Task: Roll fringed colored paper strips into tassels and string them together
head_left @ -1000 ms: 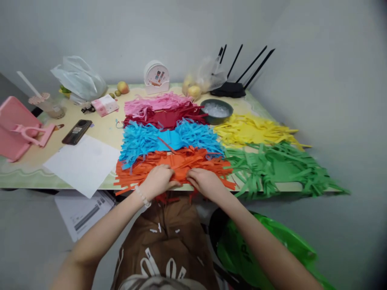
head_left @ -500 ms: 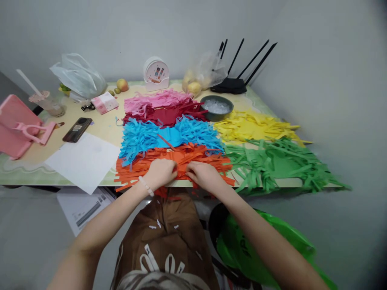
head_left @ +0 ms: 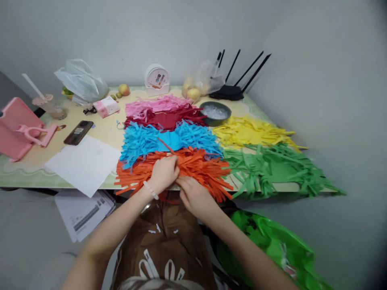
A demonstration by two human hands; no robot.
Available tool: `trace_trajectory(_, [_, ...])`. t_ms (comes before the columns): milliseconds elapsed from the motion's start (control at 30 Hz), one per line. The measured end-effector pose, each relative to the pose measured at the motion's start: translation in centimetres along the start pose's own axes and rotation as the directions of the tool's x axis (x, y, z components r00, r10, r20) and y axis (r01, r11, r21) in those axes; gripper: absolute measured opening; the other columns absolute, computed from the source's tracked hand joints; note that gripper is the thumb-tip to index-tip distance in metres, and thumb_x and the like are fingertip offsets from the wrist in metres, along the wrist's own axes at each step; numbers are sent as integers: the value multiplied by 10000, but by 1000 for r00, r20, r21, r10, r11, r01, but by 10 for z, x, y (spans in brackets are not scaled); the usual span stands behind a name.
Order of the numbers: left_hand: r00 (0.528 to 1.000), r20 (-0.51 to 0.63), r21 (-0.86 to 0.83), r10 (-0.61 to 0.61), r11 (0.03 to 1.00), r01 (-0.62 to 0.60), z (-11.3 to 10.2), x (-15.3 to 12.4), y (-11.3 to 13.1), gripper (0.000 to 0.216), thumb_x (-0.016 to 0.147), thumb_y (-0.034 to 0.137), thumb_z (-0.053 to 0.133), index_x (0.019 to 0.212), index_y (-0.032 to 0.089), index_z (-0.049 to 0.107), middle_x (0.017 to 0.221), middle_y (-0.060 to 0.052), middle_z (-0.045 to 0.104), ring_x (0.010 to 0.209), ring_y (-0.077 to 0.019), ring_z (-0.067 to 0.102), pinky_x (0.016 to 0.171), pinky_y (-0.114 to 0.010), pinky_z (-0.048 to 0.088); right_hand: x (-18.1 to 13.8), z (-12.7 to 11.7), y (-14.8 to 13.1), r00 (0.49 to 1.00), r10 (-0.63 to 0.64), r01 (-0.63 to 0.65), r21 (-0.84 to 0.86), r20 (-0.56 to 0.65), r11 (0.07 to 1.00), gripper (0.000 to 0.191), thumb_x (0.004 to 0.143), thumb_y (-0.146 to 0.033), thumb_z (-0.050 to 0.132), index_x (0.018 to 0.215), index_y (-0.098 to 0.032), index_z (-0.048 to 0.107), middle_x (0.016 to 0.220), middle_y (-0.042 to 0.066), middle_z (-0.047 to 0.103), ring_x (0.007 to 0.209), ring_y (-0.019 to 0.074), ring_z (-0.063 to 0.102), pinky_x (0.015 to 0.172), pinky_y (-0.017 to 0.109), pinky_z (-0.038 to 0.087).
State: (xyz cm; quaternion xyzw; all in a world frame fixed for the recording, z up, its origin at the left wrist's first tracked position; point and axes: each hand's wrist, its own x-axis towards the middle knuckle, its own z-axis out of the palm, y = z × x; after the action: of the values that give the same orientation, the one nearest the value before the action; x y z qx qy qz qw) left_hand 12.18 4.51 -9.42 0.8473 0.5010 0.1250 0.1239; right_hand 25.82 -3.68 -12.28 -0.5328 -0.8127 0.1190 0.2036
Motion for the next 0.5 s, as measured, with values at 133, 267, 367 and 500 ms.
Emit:
trace_trajectory(133, [981,-181,-143,-76,988,50,-11,-7,-12,99,844,144,466,871,182,554,879,-51,669,830,-191,614,749,-293,452,16,22,-9,987,137,-135,-23,89,991,483,864,-59,451,1338,-7,528,1410,237,535,1338,299,482,1149,425,358])
trace_trajectory(267, [809,-427,-701,-404,713,-14,-23,-20,-41,54,745,147,541,774,187,564,803,2,637,795,-159,589,766,-262,446,32,26,-8,959,274,-276,23,72,961,457,865,-77,452,1309,-40,554,1203,250,654,1127,320,634,1016,455,461])
trace_trajectory(367, [658,-402,-885,-636,454,-102,-30,-31,-70,36,676,173,559,708,188,557,697,37,577,693,-125,538,673,-224,428,37,26,-6,937,348,-350,126,40,928,380,847,-90,466,1190,-65,626,1087,231,690,1096,326,640,1022,480,441])
trace_trajectory(500, [555,-340,-938,-759,320,-137,-49,-51,-109,61,639,215,544,666,187,498,589,58,472,550,-96,445,530,-202,376,43,26,6,903,428,-388,371,-28,844,430,804,-131,479,1211,-91,612,1196,230,656,1162,321,610,1065,505,411])
